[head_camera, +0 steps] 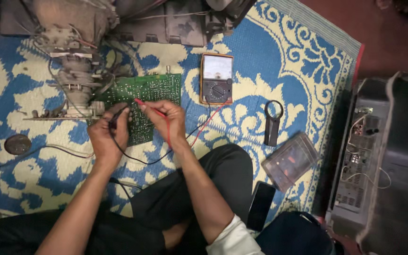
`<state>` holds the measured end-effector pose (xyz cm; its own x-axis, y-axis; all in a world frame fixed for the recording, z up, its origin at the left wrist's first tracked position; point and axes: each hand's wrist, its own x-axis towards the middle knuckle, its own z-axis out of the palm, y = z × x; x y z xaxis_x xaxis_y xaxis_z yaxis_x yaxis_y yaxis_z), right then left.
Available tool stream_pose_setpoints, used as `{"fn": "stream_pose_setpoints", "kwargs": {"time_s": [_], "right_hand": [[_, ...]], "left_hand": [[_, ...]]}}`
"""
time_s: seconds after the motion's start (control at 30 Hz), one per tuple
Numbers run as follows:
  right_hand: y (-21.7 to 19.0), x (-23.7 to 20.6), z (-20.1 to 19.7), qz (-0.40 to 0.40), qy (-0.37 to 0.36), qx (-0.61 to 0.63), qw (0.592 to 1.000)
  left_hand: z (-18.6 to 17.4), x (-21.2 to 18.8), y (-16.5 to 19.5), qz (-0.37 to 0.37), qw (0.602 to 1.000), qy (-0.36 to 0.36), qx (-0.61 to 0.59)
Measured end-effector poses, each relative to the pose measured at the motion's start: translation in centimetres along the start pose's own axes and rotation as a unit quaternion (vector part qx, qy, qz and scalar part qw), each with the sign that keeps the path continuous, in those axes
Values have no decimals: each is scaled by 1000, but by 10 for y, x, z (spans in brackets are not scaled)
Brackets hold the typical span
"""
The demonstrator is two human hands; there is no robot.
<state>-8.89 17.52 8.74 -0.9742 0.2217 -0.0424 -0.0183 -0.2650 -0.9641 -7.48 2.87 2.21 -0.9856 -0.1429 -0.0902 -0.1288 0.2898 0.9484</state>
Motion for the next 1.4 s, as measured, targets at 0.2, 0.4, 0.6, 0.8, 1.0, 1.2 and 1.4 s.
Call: {"fn": "stream_pose_setpoints", "kwargs": {"time_s": [0.2,0.4,0.6,0.8,1.0,1.2,1.4], "right_hand": [[13,-1,-3,44,57,6,997],[34,-2,-8,-3,58,-26,998],[43,-3,-11,-4,30,15,999],[44,-5,-12,1,9,31,999],[43,-6,-12,16,14,32,999],[43,-7,-14,20,7,45,999],[50,-4,-16,3,28,38,999]], "left_hand": [[-1,1,-8,108,994,2,-18],[-7,1,-8,93,995,13,29],[-7,2,1,68,997,11,33],[-8,3,2,76,996,10,42],[-8,2,2,81,996,8,41],[-6,2,4,59,998,3,28],[-7,2,7,45,998,5,37]]}}
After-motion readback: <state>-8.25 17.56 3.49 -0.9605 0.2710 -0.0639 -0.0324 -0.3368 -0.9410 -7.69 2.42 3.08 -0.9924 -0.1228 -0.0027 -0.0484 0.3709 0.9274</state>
